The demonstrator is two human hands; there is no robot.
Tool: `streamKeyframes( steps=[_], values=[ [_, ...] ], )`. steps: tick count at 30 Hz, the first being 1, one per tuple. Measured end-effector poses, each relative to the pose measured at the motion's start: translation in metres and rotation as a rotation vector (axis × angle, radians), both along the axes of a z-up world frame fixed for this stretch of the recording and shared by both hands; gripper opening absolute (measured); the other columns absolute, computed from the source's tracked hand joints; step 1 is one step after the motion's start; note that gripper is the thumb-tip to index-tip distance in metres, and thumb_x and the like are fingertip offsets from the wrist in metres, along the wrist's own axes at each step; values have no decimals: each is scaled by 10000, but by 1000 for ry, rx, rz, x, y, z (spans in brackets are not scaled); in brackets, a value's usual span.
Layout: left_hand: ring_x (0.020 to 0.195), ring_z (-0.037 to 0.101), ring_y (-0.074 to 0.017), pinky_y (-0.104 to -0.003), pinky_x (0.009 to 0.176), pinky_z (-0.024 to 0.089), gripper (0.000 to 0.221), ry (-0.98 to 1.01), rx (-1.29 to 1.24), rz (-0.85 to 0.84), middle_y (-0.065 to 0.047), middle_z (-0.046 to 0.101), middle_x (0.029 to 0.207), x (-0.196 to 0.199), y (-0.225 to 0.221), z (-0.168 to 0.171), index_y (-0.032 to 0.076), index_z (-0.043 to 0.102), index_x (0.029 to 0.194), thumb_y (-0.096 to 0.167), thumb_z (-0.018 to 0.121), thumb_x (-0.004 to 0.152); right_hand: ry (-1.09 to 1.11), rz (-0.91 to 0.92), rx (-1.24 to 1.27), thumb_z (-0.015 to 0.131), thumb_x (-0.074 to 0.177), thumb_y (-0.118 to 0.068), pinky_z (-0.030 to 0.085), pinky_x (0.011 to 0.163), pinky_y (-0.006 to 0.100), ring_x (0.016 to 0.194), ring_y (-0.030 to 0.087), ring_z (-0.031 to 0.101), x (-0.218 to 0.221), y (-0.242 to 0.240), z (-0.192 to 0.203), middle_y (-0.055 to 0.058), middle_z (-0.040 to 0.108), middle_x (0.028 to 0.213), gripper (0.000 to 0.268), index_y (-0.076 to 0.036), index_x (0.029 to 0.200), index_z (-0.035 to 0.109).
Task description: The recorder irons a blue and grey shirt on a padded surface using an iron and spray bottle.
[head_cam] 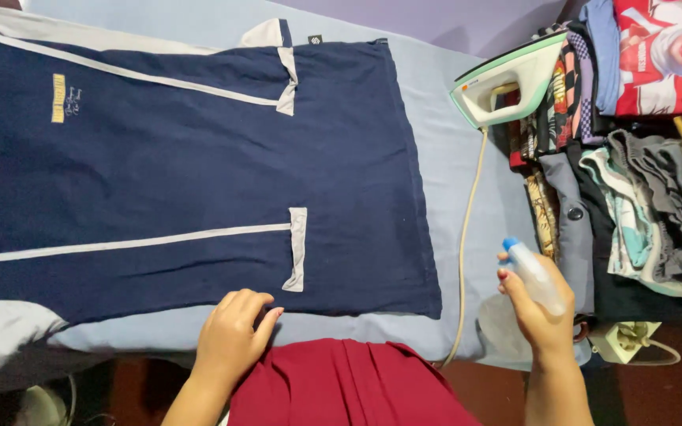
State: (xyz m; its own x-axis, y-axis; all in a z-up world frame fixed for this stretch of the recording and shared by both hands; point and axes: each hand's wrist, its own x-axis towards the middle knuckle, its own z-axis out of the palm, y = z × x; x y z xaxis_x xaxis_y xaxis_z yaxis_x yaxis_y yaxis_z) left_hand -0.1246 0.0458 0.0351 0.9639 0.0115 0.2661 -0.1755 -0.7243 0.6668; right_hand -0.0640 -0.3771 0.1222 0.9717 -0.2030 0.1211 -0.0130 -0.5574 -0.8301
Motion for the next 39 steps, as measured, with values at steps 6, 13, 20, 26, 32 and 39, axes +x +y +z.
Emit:
streamKeyframes(
  steps=[6, 13, 20, 26, 32, 39],
  values=[
    [1033, 624, -313, -451, 851, 482, 323, -29, 49, 104, -85, 656, 1033, 18, -17, -12, 68, 723, 879, 326, 830, 718, -299, 167, 335, 632, 1002, -15, 546, 847, 282, 897, 137, 666, 125, -2, -3, 89, 673, 1184, 374, 38, 1366, 566],
    [1319, 477, -347, -554, 1153, 281, 259, -5, 65, 209, -152, 564, 1308, 26, -28, -31, 117, 701, 788, 336, 818, 715, -509, 70, 443, 751, 974, -67, 510, 811, 277, 902, 134, 613, 359, 23, -51, 46, 657, 1018, 272, 40, 1207, 660],
    [1350, 412, -362, -623, 1140, 200, 244, 53, 60, 288, -165, 521, 1349, 38, -34, -43, 128, 714, 755, 320, 830, 657, -742, -82, 264, 785, 935, -140, 551, 879, 344, 995, 188, 657, 506, 65, -75, 83, 661, 1107, 437, 22, 1313, 637],
    [1339, 430, -339, -641, 1151, 173, 171, 56, 63, 243, -134, 540, 1322, 39, -34, -48, 156, 727, 711, 296, 820, 680, -664, -7, 336, 784, 961, -131, 532, 1003, 365, 1126, 230, 658, 525, 41, -122, 143, 657, 1257, 552, 28, 1421, 523],
    [1331, 432, -349, -632, 1159, 159, 145, 47, 35, 202, -141, 541, 1309, 37, -33, -46, 140, 706, 726, 259, 789, 717, -634, -165, 226, 669, 1004, -19, 485, 1098, 366, 1233, 222, 578, 398, 10, -178, 133, 563, 1340, 424, 14, 1398, 515],
    [1318, 445, -353, -630, 1160, 153, 147, 34, 7, 172, -152, 548, 1308, 37, -34, -30, 120, 716, 840, 240, 763, 770, -569, -379, 489, 723, 958, 21, 499, 1032, 336, 1170, 189, 540, 386, -64, -198, 121, 460, 1338, 586, 0, 1395, 333]
  ],
)
